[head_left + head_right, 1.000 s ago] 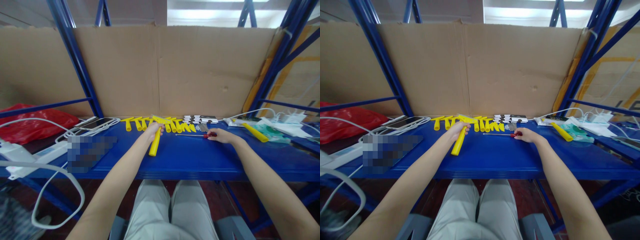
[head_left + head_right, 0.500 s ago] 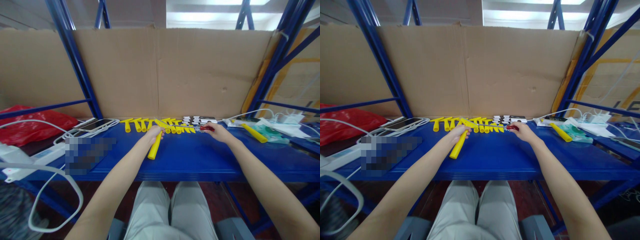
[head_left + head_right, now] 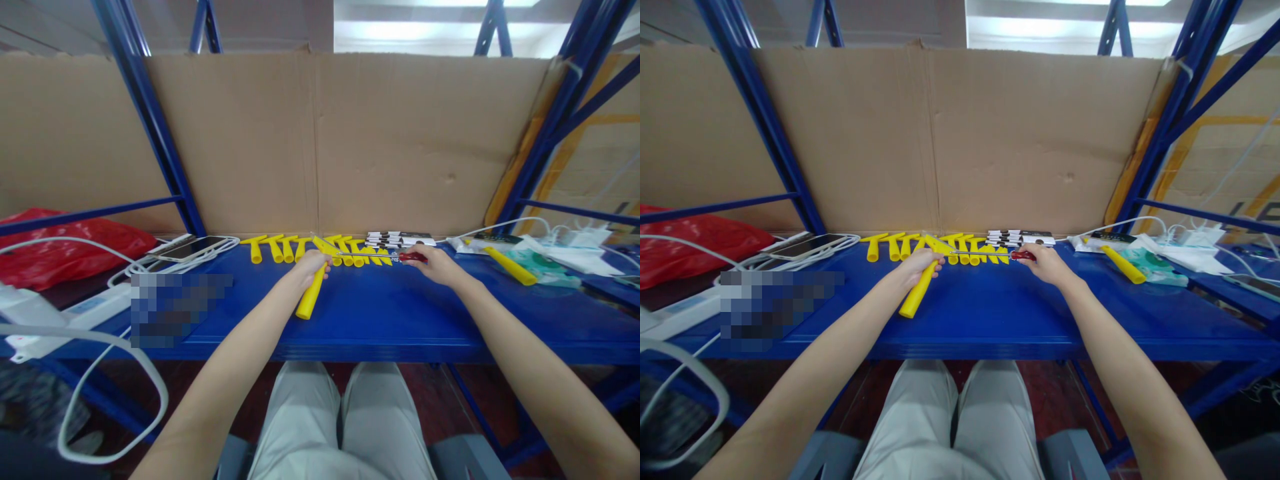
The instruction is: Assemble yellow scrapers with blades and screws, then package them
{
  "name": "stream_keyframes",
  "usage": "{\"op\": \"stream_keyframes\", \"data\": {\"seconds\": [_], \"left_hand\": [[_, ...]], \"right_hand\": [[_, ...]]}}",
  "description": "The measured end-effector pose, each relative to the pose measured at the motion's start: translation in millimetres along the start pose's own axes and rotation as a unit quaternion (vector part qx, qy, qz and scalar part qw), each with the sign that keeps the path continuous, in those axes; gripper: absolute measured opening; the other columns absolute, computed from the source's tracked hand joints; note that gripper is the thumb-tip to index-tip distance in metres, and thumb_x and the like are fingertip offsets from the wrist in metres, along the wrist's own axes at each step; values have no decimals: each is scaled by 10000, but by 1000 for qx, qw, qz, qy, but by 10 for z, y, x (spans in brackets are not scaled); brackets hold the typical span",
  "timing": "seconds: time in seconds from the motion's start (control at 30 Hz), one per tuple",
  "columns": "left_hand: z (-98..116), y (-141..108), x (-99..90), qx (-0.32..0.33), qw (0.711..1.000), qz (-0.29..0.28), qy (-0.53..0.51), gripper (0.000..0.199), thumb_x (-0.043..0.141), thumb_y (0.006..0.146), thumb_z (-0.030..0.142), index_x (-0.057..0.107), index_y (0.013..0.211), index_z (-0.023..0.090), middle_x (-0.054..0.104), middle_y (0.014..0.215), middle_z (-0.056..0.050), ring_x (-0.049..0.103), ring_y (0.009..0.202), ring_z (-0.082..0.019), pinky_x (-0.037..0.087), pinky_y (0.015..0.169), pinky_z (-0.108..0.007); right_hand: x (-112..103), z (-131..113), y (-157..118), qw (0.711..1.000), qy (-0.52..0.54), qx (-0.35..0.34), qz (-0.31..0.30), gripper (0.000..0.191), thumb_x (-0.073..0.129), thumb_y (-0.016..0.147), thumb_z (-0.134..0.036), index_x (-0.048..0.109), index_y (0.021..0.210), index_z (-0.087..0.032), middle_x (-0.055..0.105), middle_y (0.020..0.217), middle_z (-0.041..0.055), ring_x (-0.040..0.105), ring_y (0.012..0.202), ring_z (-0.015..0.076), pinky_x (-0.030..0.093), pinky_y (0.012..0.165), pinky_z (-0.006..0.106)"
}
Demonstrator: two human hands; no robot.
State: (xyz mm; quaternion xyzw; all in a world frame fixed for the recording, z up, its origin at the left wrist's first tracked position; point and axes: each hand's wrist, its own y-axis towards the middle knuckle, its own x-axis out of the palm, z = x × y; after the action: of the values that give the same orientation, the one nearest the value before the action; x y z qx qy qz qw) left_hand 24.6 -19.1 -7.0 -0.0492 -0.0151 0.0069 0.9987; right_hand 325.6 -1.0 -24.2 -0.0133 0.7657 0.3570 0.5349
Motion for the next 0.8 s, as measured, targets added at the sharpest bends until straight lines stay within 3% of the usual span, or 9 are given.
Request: {"op": "stream_keyframes", "data": {"seconds": [0.53,0.8], "left_hand": [[20,-41,33,6,1000,15,26,217,499,708,-37,454,634,162,467,471,35,389,339,-54,279,340,-165],[38,-88,-5,43,989,64,124,272,500,701,-49,443,545,166,434,418,33,371,331,-64,245,332,-177]], "right_hand": [[32,22,5,1000,2,-3,-2,213,502,809,-311,630,934,-196,682,925,99,621,813,232,474,745,345],[-24,-201,-7,994,-97,-51,-14,274,408,877,-303,624,991,-178,671,1010,122,609,929,243,447,802,339]]}}
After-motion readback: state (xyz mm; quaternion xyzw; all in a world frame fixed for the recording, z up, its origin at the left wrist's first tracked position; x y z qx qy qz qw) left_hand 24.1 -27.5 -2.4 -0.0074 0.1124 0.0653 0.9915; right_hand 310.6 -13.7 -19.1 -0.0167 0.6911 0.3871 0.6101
